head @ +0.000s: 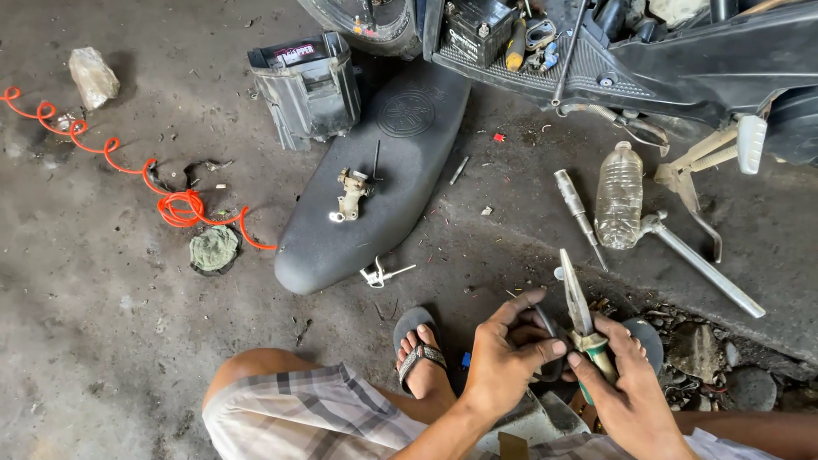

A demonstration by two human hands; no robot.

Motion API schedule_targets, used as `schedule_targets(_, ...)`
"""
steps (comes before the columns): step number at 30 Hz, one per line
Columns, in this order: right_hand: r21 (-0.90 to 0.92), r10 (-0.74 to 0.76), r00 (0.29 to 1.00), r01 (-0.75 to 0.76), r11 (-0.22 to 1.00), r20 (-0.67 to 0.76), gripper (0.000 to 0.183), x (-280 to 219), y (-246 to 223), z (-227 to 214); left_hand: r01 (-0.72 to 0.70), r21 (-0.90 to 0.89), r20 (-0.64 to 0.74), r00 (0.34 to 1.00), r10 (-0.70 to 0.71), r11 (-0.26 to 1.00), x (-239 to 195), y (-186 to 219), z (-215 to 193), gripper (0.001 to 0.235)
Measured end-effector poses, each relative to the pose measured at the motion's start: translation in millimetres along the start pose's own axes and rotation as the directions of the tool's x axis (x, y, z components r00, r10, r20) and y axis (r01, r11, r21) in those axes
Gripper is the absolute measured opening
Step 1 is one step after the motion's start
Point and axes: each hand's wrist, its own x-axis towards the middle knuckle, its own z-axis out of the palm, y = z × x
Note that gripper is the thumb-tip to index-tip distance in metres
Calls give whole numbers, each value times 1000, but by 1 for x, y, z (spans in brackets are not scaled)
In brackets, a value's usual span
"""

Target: The person uses pliers to strip a black tube, then connects it to a spray bottle and uses a blow gun to clean a motorcycle carburetor. They place the carburetor in a metal stand and continue spraying it with the blow gun.

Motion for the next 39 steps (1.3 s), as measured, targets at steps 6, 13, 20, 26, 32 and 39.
schedule_targets(6,-48,-63,984,71,996,164,66,0,17,-6,-23,81,-11,1000,23,996,-1,16,-1,54)
schedule_targets(13,-74,89,979,-77,994,185,56,-3,8,0,64,143,24,997,-69,988,0,6,-2,58)
schedule_targets(20,-113,-54,995,63,992,81,64,2,22,-8,4,233,213,975,-55,973,-2,16,-7,44)
schedule_targets(26,-83,-140,982,151,985,125,59,-4,10,-12,-57,190,215,976,15,980,0,16,-11,33)
schedule_targets(32,-56,-94,995,97,994,42,56,-1,20,-7,-1,151,214,976,-32,989,8,-3,-20,16)
schedule_targets(39,-85,-32,996,24,996,-89,45,-3,-8,-17,-44,371,375,921,-106,928,-16,50,1,44)
